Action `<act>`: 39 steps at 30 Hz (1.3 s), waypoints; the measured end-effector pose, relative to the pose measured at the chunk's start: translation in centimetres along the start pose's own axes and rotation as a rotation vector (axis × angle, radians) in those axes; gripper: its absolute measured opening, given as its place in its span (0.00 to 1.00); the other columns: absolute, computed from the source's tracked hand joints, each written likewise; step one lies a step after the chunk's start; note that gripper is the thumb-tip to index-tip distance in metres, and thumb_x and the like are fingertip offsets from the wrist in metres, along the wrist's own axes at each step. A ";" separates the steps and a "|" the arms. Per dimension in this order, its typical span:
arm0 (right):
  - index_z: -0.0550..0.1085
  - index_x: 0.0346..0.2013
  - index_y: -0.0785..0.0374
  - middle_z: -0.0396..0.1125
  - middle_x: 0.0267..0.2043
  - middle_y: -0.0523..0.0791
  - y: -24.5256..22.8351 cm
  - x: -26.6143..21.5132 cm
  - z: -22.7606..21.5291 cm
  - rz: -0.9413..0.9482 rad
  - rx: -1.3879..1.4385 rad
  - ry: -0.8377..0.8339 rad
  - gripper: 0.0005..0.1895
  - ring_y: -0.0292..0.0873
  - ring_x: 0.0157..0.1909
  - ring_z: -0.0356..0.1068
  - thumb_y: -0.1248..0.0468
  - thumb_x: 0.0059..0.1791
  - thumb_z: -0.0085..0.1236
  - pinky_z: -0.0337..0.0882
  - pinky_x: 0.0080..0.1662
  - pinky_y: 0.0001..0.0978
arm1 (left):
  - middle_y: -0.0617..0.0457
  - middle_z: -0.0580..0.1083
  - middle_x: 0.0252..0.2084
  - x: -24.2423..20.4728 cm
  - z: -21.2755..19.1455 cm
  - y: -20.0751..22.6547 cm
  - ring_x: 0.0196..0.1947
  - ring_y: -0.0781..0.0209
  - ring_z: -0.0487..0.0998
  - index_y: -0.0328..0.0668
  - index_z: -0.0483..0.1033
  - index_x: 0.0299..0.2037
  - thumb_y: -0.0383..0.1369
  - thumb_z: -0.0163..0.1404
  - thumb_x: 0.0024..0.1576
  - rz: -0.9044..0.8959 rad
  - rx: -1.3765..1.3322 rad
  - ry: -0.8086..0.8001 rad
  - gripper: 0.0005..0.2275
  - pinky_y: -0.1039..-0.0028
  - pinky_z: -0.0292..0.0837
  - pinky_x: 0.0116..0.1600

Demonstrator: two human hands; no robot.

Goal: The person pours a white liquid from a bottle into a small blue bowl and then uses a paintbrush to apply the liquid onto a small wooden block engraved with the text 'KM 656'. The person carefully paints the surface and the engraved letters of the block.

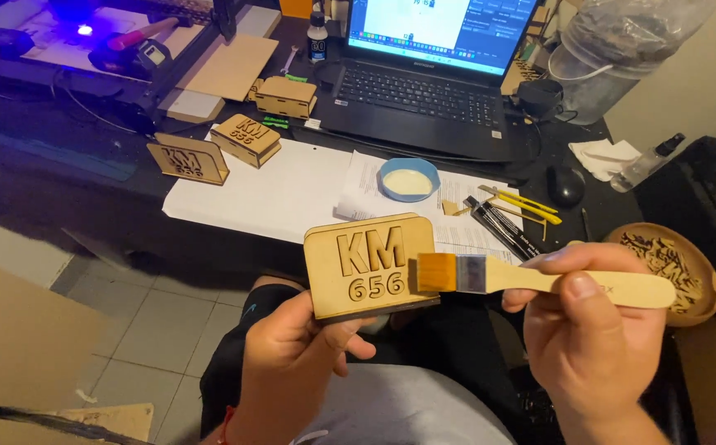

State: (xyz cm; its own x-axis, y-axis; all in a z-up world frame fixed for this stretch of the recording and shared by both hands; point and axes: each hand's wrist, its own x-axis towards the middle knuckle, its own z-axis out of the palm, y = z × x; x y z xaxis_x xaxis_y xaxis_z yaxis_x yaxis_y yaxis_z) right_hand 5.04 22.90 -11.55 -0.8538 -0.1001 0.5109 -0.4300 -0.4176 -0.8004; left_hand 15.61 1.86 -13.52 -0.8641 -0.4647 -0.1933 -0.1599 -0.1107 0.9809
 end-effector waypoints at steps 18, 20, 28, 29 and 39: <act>0.70 0.36 0.69 0.67 0.32 0.49 0.8 -0.2 -0.9 -0.120 -0.268 0.078 0.10 0.42 0.24 0.70 0.63 0.50 0.54 0.77 0.31 0.26 | 0.45 0.87 0.28 0.5 0.6 -1.1 0.19 0.59 0.81 0.34 0.86 0.41 0.38 0.54 0.50 -0.010 -0.075 -0.023 0.16 0.75 0.75 0.22; 0.70 0.36 0.69 0.67 0.32 0.49 0.5 -0.1 -0.4 -0.095 -0.211 0.061 0.11 0.42 0.23 0.71 0.62 0.49 0.56 0.76 0.30 0.27 | 0.47 0.87 0.28 0.5 0.5 -1.3 0.17 0.60 0.79 0.35 0.86 0.40 0.37 0.54 0.51 0.012 -0.042 -0.025 0.14 0.76 0.75 0.22; 0.72 0.34 0.69 0.68 0.30 0.49 0.5 -1.0 -0.5 -0.113 -0.611 0.090 0.11 0.39 0.25 0.71 0.62 0.52 0.51 0.69 0.30 0.21 | 0.43 0.87 0.27 0.6 0.5 -1.9 0.16 0.59 0.75 0.30 0.85 0.40 0.35 0.55 0.50 -0.023 -0.113 0.009 0.15 0.74 0.73 0.22; 0.71 0.35 0.70 0.68 0.32 0.51 0.7 -1.0 -0.8 -0.126 -0.424 0.085 0.11 0.40 0.24 0.71 0.62 0.51 0.52 0.71 0.29 0.22 | 0.43 0.87 0.28 0.6 0.5 -2.1 0.17 0.59 0.76 0.30 0.84 0.37 0.35 0.56 0.50 -0.001 -0.114 0.000 0.14 0.75 0.74 0.22; 0.70 0.35 0.69 0.68 0.33 0.51 0.5 -0.6 -0.7 -0.164 -0.286 0.078 0.10 0.39 0.22 0.69 0.62 0.50 0.53 0.75 0.28 0.22 | 0.43 0.88 0.35 0.1 0.8 -0.8 0.19 0.57 0.75 0.27 0.87 0.29 0.31 0.58 0.49 -0.107 -0.122 0.017 0.11 0.74 0.71 0.22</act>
State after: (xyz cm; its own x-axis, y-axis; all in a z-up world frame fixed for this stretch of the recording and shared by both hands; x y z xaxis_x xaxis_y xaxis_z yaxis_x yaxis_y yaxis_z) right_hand 5.16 23.40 -12.48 -0.7816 0.0219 0.6234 -0.6190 -0.1507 -0.7708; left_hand 15.27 2.65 -14.30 -0.8369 -0.4594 -0.2975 -0.1902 -0.2655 0.9452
